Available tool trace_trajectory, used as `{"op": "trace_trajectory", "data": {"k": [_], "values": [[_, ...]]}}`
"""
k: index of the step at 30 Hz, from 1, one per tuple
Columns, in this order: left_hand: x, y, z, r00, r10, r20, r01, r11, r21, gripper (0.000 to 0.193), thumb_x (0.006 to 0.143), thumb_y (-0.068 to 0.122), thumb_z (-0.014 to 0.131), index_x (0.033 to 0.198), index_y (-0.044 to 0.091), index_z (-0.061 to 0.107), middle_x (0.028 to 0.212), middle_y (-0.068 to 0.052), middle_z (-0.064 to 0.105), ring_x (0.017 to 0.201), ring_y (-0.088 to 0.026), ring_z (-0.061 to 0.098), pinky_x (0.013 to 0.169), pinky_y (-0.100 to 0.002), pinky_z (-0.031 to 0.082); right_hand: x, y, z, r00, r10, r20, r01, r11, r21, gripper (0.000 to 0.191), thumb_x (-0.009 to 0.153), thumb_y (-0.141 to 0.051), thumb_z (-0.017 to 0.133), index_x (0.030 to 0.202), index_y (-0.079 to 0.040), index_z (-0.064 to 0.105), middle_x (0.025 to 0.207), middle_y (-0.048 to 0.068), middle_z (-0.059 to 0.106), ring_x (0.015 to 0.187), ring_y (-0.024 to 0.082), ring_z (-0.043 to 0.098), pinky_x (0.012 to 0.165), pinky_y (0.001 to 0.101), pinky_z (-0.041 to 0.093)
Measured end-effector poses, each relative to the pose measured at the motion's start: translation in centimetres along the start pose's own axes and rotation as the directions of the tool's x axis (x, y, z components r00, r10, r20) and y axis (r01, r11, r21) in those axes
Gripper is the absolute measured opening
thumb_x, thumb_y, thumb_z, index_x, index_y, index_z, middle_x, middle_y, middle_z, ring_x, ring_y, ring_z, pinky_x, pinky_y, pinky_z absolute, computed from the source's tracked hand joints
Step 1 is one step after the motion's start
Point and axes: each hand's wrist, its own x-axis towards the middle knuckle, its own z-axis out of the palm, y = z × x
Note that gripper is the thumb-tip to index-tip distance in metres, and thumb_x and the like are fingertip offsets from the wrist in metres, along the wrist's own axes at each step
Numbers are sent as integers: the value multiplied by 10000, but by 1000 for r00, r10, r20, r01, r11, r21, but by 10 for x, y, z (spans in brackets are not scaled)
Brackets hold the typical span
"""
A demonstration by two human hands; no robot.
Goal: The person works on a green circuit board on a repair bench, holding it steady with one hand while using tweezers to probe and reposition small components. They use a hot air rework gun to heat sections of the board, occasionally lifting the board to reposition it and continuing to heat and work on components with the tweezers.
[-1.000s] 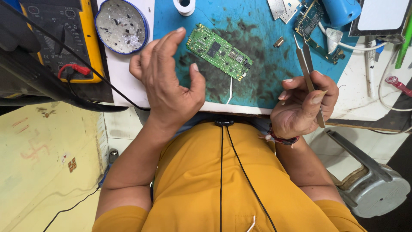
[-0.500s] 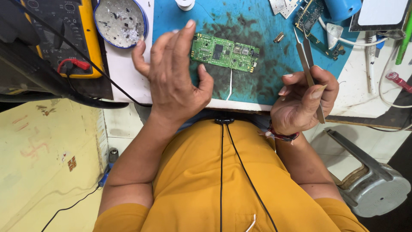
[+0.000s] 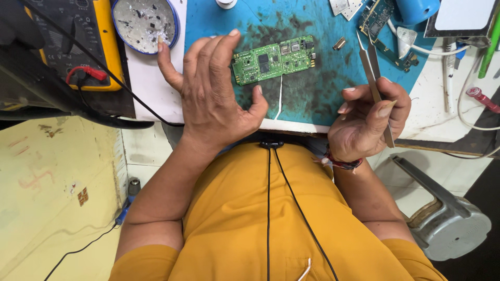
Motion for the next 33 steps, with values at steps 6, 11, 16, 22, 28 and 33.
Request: {"op": "trace_trajectory", "data": {"k": [6, 11, 16, 22, 28, 33], "values": [[-1, 0, 3, 1000, 0, 21, 0, 1000, 18, 699, 882, 240, 708, 1484, 79, 393, 1230, -59, 651, 1385, -246, 483, 1236, -638, -30, -1, 0, -1, 1000, 11, -12, -11, 1000, -3, 383, 1160, -345, 569, 1313, 6, 565, 917, 190, 707, 706, 178, 642, 579, 242, 443], [-2, -1, 3, 999, 52, 10, -52, 999, -8, 653, 964, 218, 732, 1507, 101, 387, 1187, -2, 696, 1377, -210, 510, 1239, -610, -64, -2, 1, -3, 1000, 14, -15, -14, 1000, -6, 381, 1165, -349, 561, 1312, 2, 563, 909, 186, 705, 704, 177, 640, 578, 239, 435], [-2, -3, 3, 998, 50, -24, -52, 998, -45, 704, 965, 313, 775, 1514, 83, 399, 1314, -80, 663, 1388, -239, 523, 1271, -618, -60, -1, 1, -3, 1000, 14, -25, -14, 1000, -6, 380, 1165, -348, 558, 1310, 4, 562, 894, 186, 703, 699, 181, 636, 572, 244, 429], [-12, -12, -7, 965, 5, -263, -80, 957, -277, 293, 948, 65, 733, 1067, 164, 484, 911, -38, 542, 910, -201, 582, 1193, -452, 308, 0, -5, 0, 999, -8, 39, 8, 1000, -5, 501, 1159, -461, 438, 1200, 3, 621, 779, 145, 645, 567, 186, 562, 545, 256, 442], [-26, -15, -10, 955, 30, -294, -168, 873, -458, 285, 1013, 2, 720, 1018, 128, 464, 660, 40, 424, 639, -151, 449, 974, -345, 460, 5, -5, 4, 989, -93, 115, 96, 995, -22, 574, 1139, -471, 397, 987, 28, 635, 668, 148, 552, 461, 174, 453, 511, 300, 362], [-25, -13, -6, 955, -74, -287, -92, 846, -525, 248, 1000, -38, 626, 1123, 102, 462, 752, 12, 481, 698, -145, 472, 1029, -387, 435, 13, -5, 13, 951, -214, 223, 232, 971, -57, 625, 1134, -460, 395, 818, 37, 603, 627, 136, 538, 462, 188, 435, 483, 312, 314]]}}
